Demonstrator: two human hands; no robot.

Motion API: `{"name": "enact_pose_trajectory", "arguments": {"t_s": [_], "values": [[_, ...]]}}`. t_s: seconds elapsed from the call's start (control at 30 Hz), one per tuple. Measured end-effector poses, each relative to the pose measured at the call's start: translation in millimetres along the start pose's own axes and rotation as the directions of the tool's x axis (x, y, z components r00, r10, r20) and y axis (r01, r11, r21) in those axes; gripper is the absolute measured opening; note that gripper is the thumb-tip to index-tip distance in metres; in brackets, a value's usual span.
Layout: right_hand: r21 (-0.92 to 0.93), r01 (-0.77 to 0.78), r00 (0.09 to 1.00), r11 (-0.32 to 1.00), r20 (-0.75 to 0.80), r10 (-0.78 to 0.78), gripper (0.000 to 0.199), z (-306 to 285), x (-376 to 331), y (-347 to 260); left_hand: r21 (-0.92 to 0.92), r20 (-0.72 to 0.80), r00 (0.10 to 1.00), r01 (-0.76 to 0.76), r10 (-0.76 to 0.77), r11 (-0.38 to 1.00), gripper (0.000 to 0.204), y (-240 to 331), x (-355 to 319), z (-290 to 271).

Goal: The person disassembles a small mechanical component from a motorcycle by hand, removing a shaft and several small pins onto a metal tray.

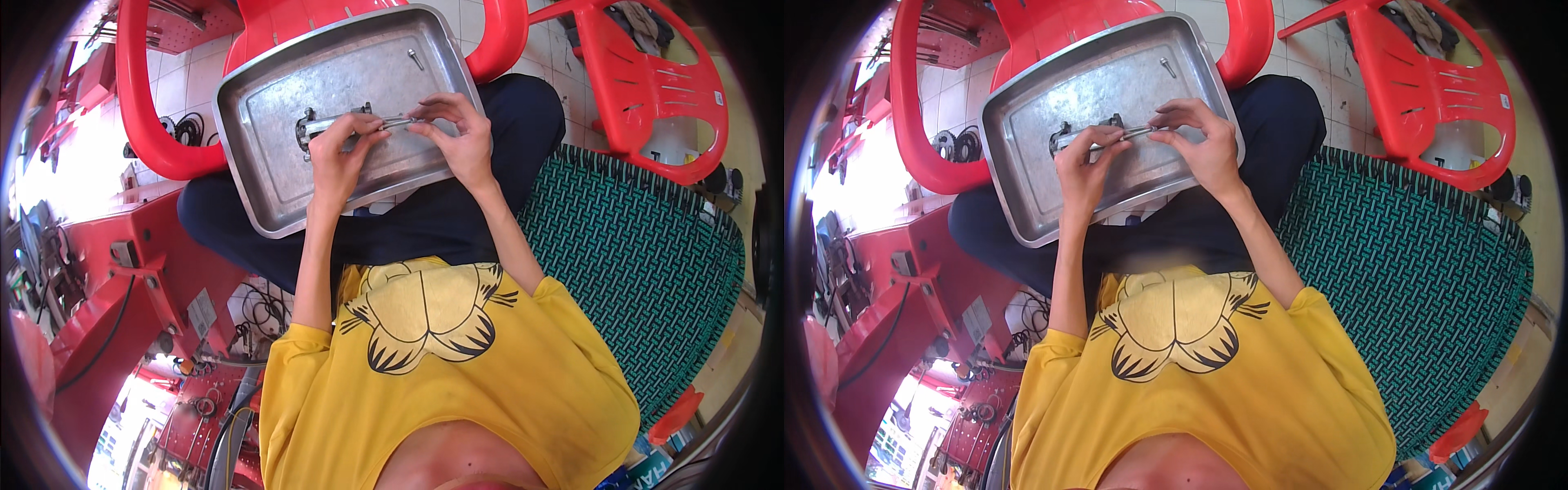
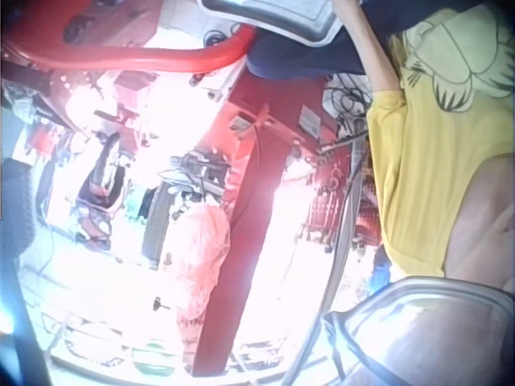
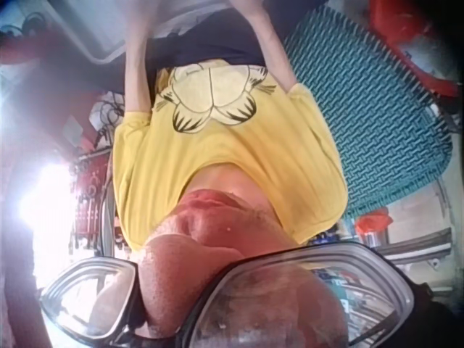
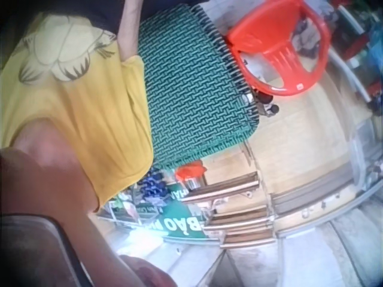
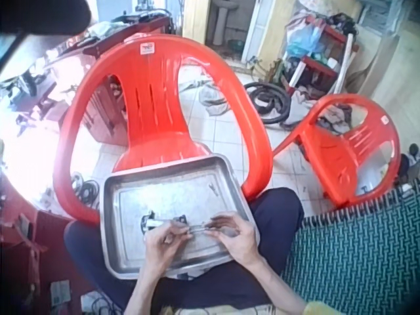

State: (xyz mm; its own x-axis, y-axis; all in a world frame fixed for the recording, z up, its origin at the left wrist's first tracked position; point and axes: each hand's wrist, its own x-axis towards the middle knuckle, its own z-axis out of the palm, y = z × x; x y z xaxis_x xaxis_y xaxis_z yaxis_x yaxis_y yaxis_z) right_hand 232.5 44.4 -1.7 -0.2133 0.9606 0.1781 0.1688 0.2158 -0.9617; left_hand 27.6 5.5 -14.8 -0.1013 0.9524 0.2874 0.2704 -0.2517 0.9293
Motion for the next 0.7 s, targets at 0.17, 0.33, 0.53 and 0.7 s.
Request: {"name": "enact_pose_trajectory", "arguments": {"t_s": [0.17, 0.33, 0.53, 0.7], "values": [[-0.033, 0.022, 0.999, 0.999, 0.024, -0.022, 0.035, -0.1, 1.2, -1.9, -0.024, 0.008, 1.000, -0.019, 0.019, 1.000, 0.018, -2.1, -0.4, -0.8], [-0.050, 0.049, 0.999, 0.998, 0.007, -0.048, 0.033, -0.5, -0.4, 0.8, 0.012, 0.014, 0.999, -0.042, 0.041, 0.999, 0.018, -3.2, 0.4, 0.9], [-0.087, 0.077, 0.997, 0.993, 0.009, -0.077, 0.030, -0.2, 1.4, -2.8, 0.060, 0.002, 0.996, -0.085, 0.085, 0.995, 0.019, -4.8, 0.1, 1.2], [-0.054, 0.036, 0.999, 0.998, 0.004, -0.036, 0.027, 1.0, -0.2, 0.2, 0.078, -0.017, 0.992, -0.123, 0.124, 0.989, 0.020, -3.1, 0.8, 2.1]]}}
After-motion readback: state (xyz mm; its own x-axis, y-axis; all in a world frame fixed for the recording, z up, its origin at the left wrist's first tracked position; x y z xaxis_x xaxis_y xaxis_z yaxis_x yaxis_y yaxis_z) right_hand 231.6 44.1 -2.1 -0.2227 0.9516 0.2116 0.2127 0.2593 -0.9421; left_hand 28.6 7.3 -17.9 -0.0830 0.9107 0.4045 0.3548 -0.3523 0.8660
